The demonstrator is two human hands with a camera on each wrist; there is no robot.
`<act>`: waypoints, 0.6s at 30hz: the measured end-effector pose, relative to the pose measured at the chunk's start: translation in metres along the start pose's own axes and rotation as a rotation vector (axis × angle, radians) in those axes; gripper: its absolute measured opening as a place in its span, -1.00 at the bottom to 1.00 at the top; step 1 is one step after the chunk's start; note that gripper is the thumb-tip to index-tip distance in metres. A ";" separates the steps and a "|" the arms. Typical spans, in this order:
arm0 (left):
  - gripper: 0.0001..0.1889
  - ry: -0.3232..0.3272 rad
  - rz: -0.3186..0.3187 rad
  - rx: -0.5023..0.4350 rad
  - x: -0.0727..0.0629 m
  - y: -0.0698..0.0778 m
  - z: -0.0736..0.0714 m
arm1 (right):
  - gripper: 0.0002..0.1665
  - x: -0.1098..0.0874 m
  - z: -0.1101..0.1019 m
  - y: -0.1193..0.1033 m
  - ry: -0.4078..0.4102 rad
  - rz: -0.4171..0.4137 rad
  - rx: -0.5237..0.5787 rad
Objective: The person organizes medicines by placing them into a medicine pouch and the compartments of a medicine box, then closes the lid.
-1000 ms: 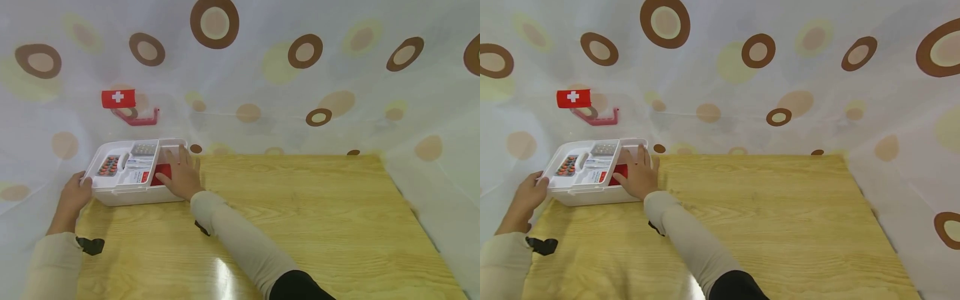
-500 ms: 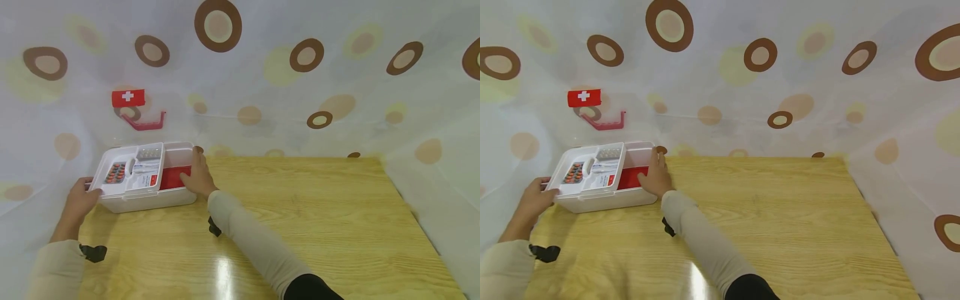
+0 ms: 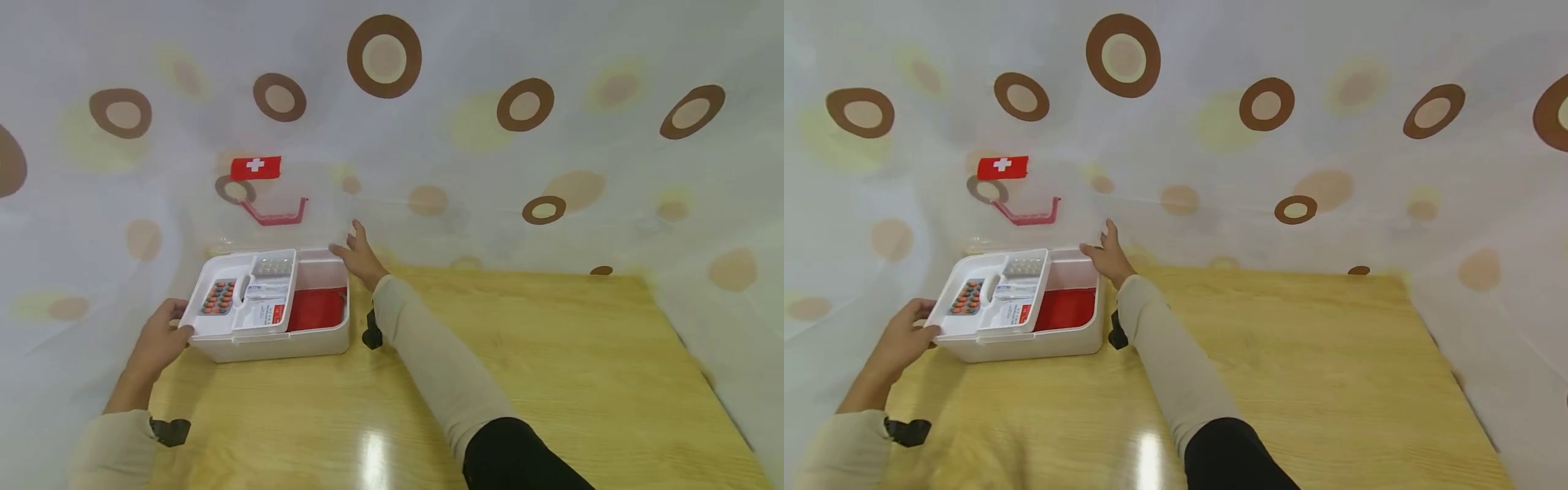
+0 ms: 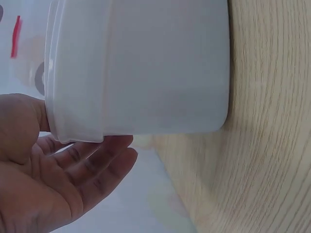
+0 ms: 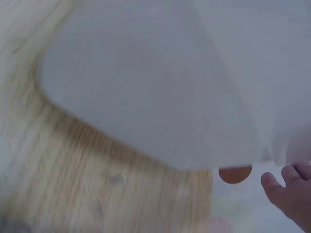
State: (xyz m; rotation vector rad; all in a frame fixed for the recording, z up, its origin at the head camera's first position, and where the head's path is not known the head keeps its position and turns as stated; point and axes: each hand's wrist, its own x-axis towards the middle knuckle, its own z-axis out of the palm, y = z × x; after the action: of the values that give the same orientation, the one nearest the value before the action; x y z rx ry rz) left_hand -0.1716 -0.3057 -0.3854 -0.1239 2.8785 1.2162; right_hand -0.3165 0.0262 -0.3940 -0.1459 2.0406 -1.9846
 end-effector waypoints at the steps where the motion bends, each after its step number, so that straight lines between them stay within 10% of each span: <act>1: -0.51 -0.003 0.015 0.004 -0.001 0.002 0.000 | 0.00 -0.001 0.000 -0.001 0.024 0.010 0.013; 10: -0.50 -0.059 0.064 0.150 -0.020 0.025 0.016 | -0.43 -0.032 -0.011 0.013 0.253 -0.140 0.021; 18: -0.10 0.069 0.104 0.225 -0.054 0.075 0.078 | -0.44 -0.082 -0.065 0.025 0.326 -0.150 -0.064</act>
State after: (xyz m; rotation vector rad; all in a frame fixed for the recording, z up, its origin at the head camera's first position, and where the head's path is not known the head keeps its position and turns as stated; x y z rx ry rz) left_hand -0.1255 -0.1943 -0.3838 -0.0131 3.0918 0.9071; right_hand -0.2535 0.1123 -0.4071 0.0148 2.3566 -2.1522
